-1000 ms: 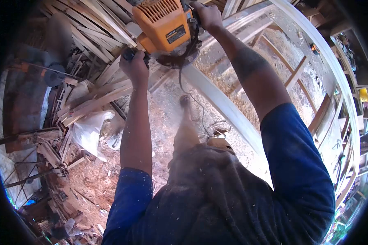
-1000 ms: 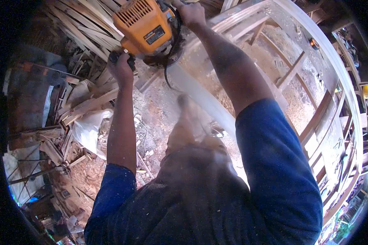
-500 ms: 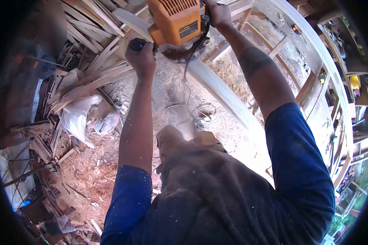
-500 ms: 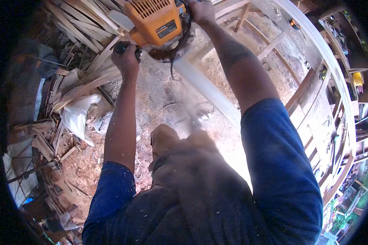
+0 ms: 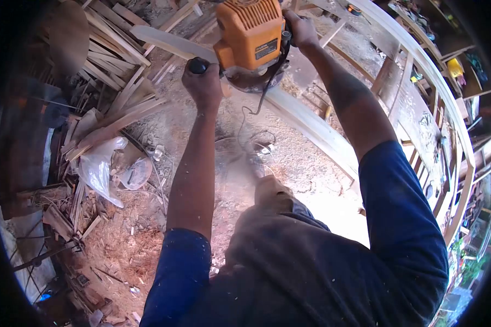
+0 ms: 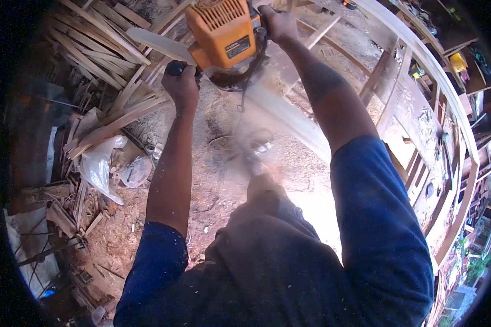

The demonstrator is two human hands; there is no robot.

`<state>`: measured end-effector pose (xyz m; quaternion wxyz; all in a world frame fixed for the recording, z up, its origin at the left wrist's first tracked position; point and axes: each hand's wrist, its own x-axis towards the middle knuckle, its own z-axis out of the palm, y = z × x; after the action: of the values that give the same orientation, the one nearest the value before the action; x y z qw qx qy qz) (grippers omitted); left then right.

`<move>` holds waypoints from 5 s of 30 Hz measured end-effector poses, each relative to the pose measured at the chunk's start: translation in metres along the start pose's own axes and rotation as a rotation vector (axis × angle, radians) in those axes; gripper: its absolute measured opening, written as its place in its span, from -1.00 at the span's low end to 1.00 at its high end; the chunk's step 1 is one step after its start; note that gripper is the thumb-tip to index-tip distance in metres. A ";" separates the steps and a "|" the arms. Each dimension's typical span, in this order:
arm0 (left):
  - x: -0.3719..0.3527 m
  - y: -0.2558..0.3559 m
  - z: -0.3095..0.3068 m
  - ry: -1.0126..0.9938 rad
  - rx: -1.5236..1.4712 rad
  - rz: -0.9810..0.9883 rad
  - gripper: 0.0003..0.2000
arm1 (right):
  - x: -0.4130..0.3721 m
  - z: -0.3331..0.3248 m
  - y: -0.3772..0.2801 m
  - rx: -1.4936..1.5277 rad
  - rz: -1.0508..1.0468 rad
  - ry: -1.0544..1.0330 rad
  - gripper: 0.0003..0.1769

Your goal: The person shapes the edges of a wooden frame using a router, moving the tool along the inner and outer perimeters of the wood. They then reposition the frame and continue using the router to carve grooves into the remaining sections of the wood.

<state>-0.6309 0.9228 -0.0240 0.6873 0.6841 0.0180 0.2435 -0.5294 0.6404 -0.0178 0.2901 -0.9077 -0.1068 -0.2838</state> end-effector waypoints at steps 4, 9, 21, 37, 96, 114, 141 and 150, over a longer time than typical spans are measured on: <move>-0.043 0.002 0.016 0.007 0.036 0.124 -0.91 | -0.041 -0.045 -0.001 -0.034 0.014 0.010 -0.73; -0.111 0.034 0.041 -0.071 0.024 -0.003 -0.87 | -0.096 -0.107 0.020 -0.048 0.032 0.014 -0.63; -0.276 0.092 0.104 -0.040 -0.008 -0.041 -0.84 | -0.212 -0.228 0.078 -0.089 -0.036 0.109 -0.74; -0.511 0.155 0.196 -0.012 0.085 0.061 -0.90 | -0.365 -0.415 0.139 0.102 0.080 -0.028 -0.86; -1.207 0.376 0.468 -0.313 -0.067 -0.117 -0.99 | -0.920 -1.043 0.293 0.564 0.794 0.130 -0.52; -1.269 0.385 0.489 -0.353 -0.081 -0.111 -0.99 | -0.977 -1.090 0.320 0.502 0.701 0.139 -0.50; -1.297 0.413 0.506 -0.358 0.069 -0.231 -0.92 | -0.998 -1.138 0.305 0.671 0.837 0.145 -0.53; -1.261 0.384 0.553 -0.452 0.091 -0.088 -0.83 | -0.972 -1.144 0.340 0.529 0.855 0.227 -0.59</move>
<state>-1.6625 -0.0662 -0.0134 0.6524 0.7499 -0.0957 0.0528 -1.7193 -0.3350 0.0301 0.6096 -0.7293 0.2377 -0.1999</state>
